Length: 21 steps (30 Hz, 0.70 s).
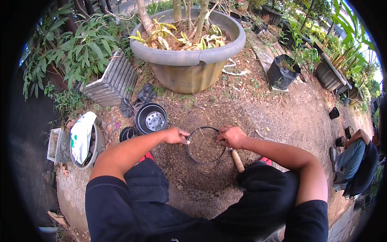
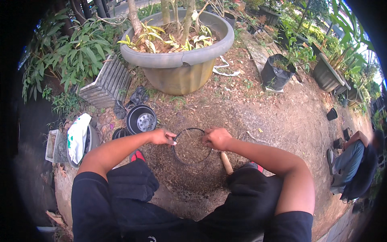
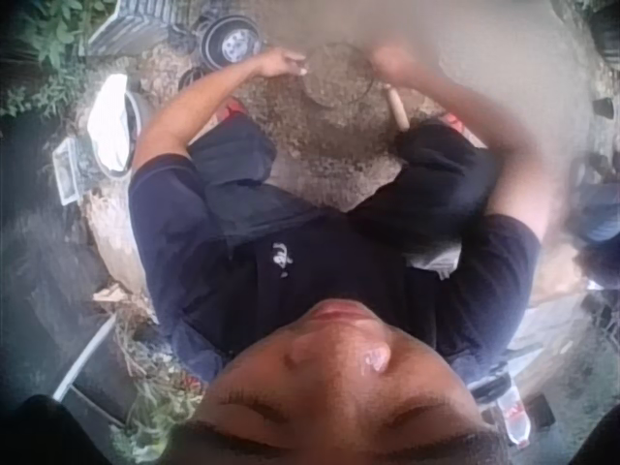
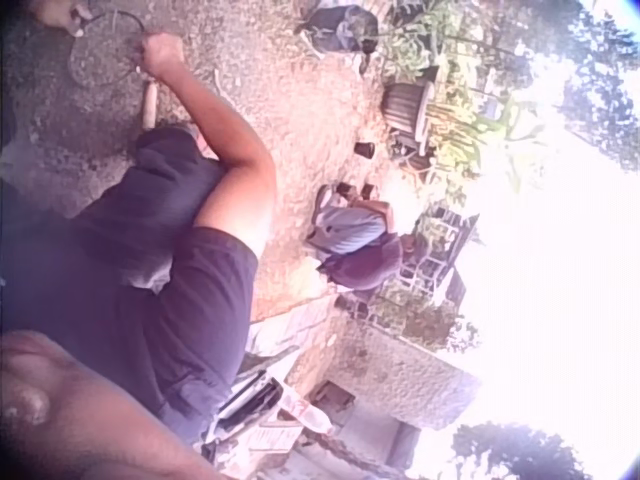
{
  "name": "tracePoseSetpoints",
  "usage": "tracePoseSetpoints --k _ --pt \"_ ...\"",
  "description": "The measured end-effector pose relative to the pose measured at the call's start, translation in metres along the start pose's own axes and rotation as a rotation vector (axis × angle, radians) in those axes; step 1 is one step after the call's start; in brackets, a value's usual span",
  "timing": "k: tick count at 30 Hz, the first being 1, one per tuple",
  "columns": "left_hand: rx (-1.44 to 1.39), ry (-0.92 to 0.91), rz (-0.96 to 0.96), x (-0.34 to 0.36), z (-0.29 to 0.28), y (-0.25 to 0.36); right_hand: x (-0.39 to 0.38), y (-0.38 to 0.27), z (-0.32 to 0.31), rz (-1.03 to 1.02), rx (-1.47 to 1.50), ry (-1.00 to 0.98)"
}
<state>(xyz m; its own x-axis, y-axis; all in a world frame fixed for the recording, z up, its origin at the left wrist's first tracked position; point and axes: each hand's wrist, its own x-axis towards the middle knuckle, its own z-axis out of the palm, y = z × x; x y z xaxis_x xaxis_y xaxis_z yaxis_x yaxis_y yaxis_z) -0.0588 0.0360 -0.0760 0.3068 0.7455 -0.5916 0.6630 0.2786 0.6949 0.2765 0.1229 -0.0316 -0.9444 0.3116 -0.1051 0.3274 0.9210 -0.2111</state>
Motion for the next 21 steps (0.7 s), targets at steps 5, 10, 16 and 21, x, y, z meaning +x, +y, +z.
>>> tracePoseSetpoints --k 5,10,16,21 --pt "0.018 0.015 0.007 -0.003 -0.001 -0.003 0.013 -0.005 0.002 0.020 0.139 0.084" --pt "0.010 0.011 -0.001 -0.006 -0.001 0.005 0.029 -0.018 0.010 0.050 0.158 0.037" --pt "-0.002 0.009 0.004 -0.004 -0.002 -0.002 0.037 -0.034 0.014 0.096 -0.003 -0.047" --pt "0.040 0.027 -0.010 -0.005 0.001 -0.003 0.035 -0.022 0.003 0.050 0.131 0.064"
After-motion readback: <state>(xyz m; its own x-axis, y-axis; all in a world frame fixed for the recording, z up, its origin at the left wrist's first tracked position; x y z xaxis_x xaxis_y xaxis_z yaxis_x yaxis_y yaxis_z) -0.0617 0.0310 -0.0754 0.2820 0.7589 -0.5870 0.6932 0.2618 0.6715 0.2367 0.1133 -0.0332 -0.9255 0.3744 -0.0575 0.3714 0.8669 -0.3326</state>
